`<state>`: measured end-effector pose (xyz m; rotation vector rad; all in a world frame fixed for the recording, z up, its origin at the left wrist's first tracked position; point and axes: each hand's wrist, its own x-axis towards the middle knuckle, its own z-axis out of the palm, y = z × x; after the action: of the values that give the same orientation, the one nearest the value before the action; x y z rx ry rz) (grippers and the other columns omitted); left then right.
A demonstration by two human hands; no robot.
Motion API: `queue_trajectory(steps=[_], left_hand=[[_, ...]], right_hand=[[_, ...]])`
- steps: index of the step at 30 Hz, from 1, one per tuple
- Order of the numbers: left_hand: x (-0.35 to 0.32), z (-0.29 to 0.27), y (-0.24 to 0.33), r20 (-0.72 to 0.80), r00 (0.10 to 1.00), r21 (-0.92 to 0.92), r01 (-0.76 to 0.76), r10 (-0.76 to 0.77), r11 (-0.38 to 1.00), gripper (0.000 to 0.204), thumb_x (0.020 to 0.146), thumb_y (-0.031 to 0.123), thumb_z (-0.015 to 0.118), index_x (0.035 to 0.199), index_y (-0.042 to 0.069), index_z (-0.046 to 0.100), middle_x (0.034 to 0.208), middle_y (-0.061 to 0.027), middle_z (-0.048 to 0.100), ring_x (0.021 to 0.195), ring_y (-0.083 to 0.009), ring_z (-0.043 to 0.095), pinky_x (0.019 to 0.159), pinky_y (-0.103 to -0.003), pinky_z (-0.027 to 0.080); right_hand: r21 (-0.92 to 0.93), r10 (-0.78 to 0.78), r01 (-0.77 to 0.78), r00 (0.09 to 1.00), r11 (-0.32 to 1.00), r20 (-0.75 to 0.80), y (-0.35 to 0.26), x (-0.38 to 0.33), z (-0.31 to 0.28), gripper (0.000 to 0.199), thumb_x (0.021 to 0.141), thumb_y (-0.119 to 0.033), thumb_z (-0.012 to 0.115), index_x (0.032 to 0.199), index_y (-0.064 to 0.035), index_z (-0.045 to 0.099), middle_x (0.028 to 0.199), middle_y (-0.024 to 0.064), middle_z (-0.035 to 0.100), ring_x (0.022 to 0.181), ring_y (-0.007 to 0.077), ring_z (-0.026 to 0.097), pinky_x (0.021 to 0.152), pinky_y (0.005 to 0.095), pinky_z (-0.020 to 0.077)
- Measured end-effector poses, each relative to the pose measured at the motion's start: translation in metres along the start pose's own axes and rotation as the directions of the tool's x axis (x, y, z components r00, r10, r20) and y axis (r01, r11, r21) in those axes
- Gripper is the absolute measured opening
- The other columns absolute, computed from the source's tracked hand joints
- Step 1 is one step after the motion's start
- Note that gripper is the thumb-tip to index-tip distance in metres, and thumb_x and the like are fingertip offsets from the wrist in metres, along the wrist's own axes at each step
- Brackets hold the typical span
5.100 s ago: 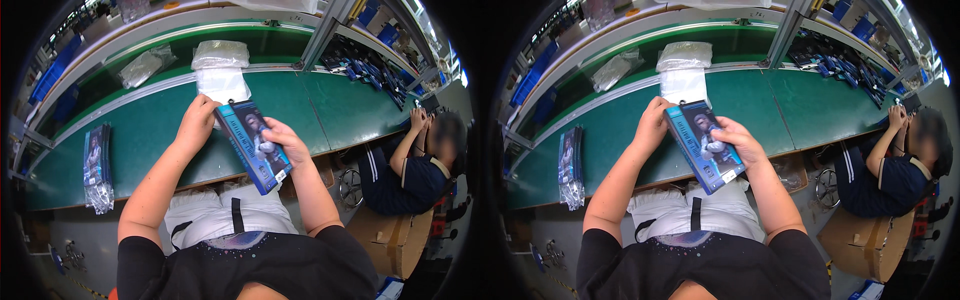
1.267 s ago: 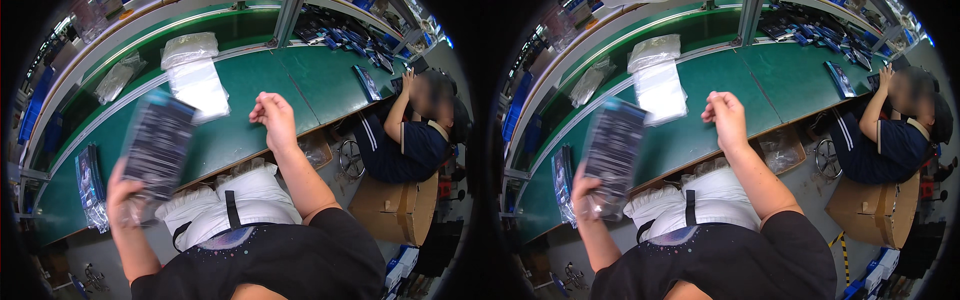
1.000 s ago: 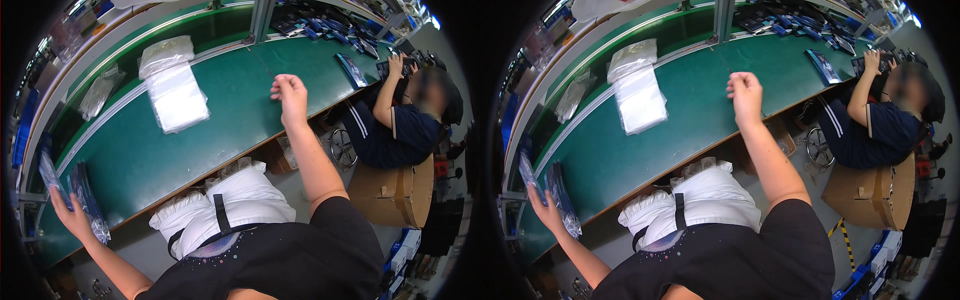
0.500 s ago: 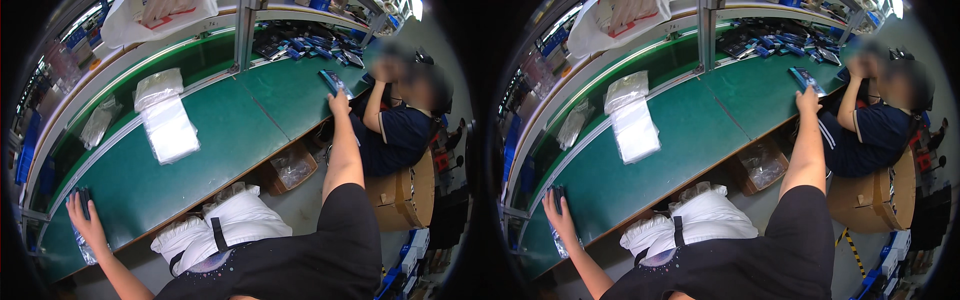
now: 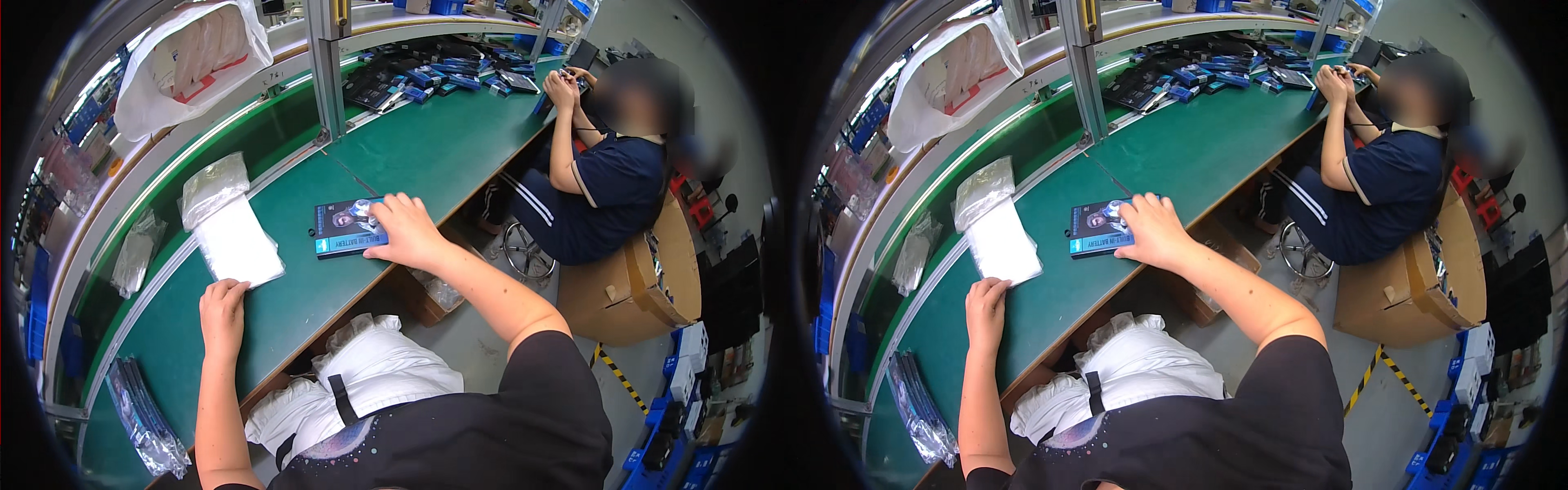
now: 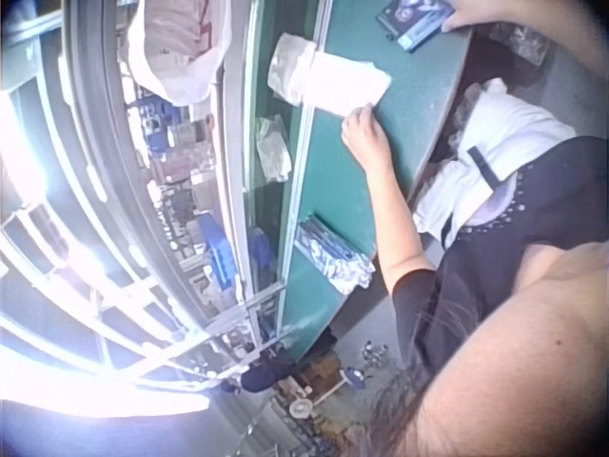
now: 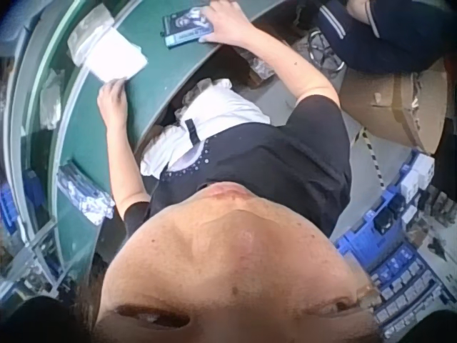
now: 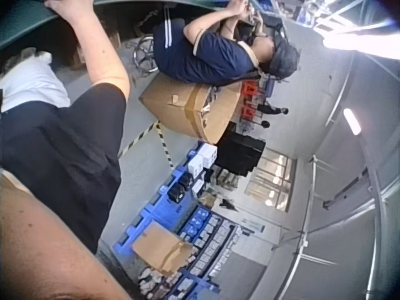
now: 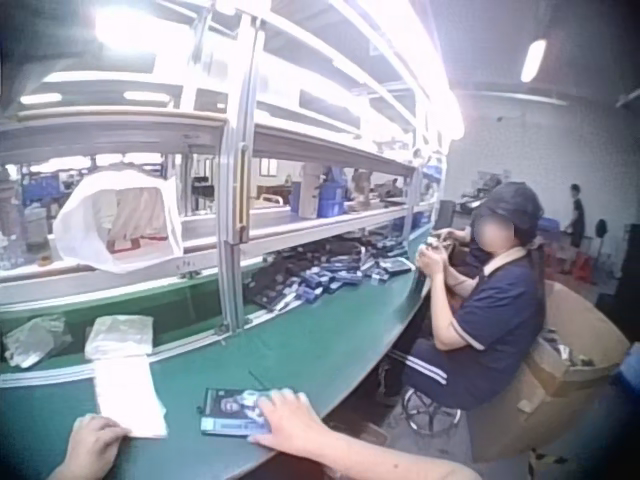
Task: Packaging small boxed products into clear plastic bags on an assembly line.
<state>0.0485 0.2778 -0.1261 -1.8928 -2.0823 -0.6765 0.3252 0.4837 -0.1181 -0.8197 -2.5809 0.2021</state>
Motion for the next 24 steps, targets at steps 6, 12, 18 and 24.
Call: queue_trajectory(steps=[6,12,18,24], left_hand=[[0.002,0.003,0.006,-0.048,0.998,-0.06,0.034,-0.037,0.998,0.016,0.078,0.0,0.061,0.092,0.004,0.064,0.084,-0.0097,0.055,0.081,-0.0274,0.053,0.074,-0.037,0.044],[-0.005,-0.003,0.016,0.003,0.986,-0.079,0.169,-0.169,0.982,0.03,0.078,0.001,0.061,0.107,0.007,0.061,0.1,-0.0113,0.052,0.098,-0.0287,0.051,0.086,-0.038,0.041],[0.001,-0.001,0.0,-0.048,0.991,0.124,0.13,-0.125,0.984,0.012,0.074,0.006,0.061,0.084,0.009,0.068,0.084,-0.0038,0.059,0.087,-0.0228,0.055,0.082,-0.039,0.037],[0.003,0.003,-0.001,-0.105,0.968,-0.089,0.218,-0.226,0.972,0.009,0.077,0.006,0.062,0.086,0.005,0.064,0.081,-0.0084,0.055,0.084,-0.0264,0.055,0.075,-0.039,0.042]], right_hand=[[-0.01,-0.172,0.172,0.985,0.985,-0.009,0.018,0.028,0.018,0.083,0.058,-0.044,0.079,0.125,-0.0036,0.05,0.115,0.0179,0.05,0.11,0.0328,0.046,0.095,0.0429,0.0349],[0.386,0.091,-0.086,0.996,0.918,0.004,-0.03,0.025,0.025,0.086,0.059,-0.047,0.079,0.124,-0.0014,0.046,0.106,0.0152,0.052,0.106,0.03,0.049,0.094,0.0395,0.0396],[0.879,-0.06,-0.306,0.95,-0.367,0.306,-0.046,0.024,0.033,0.072,0.083,-0.058,0.054,0.126,-0.0009,0.042,0.101,0.0188,0.057,0.079,0.0232,0.061,0.061,0.0343,0.0521],[0.575,-0.455,-0.537,0.84,-0.617,0.297,-0.04,0.017,0.073,0.062,0.093,-0.046,0.041,0.123,0.0085,0.042,0.097,0.0194,0.058,0.073,0.0231,0.061,0.055,0.0361,0.0531]])
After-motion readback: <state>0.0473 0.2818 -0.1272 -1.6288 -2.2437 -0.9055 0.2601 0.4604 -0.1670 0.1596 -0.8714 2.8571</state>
